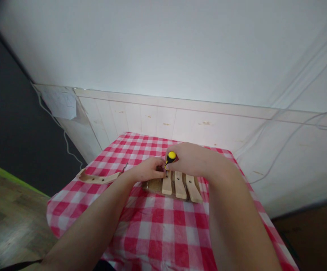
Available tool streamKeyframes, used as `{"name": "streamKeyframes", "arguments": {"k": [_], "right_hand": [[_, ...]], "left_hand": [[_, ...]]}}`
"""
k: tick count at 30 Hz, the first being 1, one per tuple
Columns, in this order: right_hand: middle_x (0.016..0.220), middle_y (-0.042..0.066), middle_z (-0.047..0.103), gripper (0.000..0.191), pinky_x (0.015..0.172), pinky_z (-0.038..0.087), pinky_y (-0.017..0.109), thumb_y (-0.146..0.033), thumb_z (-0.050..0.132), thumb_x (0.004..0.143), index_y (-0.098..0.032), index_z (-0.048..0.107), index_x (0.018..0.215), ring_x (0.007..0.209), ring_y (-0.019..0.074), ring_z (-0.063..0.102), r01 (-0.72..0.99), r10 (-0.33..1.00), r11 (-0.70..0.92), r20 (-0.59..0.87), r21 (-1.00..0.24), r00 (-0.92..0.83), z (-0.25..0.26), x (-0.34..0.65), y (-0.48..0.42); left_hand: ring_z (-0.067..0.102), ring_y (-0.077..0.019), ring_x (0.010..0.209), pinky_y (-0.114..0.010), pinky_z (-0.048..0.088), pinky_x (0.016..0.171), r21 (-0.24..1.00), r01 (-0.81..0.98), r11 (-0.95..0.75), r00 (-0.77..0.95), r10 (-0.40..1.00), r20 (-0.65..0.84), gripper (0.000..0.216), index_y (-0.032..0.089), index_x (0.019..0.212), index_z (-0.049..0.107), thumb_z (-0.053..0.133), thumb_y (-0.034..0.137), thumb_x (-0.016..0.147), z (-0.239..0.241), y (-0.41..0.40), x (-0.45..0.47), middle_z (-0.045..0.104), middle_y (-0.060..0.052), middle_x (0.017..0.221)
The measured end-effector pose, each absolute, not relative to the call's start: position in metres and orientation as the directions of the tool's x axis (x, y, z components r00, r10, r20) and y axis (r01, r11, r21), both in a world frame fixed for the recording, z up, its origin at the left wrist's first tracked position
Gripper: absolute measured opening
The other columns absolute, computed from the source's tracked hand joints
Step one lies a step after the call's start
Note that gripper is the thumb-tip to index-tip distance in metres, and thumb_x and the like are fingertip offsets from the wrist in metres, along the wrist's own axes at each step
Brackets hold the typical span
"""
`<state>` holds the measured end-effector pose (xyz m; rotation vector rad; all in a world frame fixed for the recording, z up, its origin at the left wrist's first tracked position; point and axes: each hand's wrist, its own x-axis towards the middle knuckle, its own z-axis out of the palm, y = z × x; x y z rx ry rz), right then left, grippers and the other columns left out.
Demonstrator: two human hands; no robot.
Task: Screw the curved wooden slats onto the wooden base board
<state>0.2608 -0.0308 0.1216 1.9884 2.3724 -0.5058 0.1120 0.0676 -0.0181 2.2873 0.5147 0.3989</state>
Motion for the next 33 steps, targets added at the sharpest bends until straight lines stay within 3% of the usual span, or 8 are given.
{"name": "streamKeyframes", "arguments": {"k": [33], "right_hand": [[0.081,0.005,0.068,0.022,0.063,0.041,0.03,-0.034,0.052,0.079,-0.02,0.067,0.086,0.071,0.0189,0.059,0.976,0.961,0.125,-0.224,-0.179,-0.164,0.1169,0.263,-0.0275]], "left_hand": [[0.058,-0.0147,0.072,-0.024,0.043,0.065,0.686,0.302,-0.662,0.863,0.496,0.098,0.01,0.013,0.082,0.065,0.061,0.016,0.074,-0.011,0.0633,0.114,0.068,-0.003,0.079]]}}
